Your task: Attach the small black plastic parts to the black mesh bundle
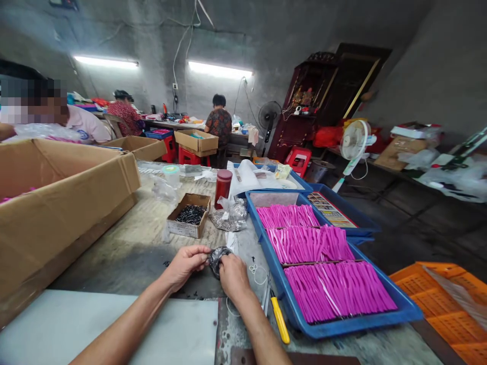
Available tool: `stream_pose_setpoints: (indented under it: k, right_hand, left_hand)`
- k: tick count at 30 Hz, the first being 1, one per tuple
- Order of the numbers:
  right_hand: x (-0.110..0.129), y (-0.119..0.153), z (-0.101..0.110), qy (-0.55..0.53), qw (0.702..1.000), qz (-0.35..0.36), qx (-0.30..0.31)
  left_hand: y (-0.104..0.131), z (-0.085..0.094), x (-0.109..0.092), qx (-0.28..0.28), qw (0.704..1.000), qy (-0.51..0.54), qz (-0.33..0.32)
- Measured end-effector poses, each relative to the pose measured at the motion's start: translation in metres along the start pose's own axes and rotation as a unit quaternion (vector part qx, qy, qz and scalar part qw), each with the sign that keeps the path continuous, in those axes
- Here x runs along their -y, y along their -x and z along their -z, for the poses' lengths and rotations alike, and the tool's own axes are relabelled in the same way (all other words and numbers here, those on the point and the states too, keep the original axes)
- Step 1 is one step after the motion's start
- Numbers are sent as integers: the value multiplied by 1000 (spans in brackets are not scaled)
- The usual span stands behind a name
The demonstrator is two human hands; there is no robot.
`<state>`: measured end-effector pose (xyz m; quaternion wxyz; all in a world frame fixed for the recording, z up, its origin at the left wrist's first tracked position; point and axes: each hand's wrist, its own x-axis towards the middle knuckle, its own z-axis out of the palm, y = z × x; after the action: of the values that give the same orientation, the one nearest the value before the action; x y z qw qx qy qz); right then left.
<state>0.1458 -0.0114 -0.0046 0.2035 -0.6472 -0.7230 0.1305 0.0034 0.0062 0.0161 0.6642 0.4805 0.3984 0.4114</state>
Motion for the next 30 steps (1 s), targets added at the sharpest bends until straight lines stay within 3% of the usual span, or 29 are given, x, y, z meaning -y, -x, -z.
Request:
stream_pose_setpoints:
  k: [4,12,30]
  right_hand:
    - [1,-4,-3,63,998,3,28]
    - [3,-6,-3,127,990,11,64]
    - [-3,-6,-5,108,993,14,53]
  left_hand:
    - [0,8,7,14,997,53,46]
    - [-3,14,15,58,997,40,26]
    - [-9,10,23,75,997,19,-2]
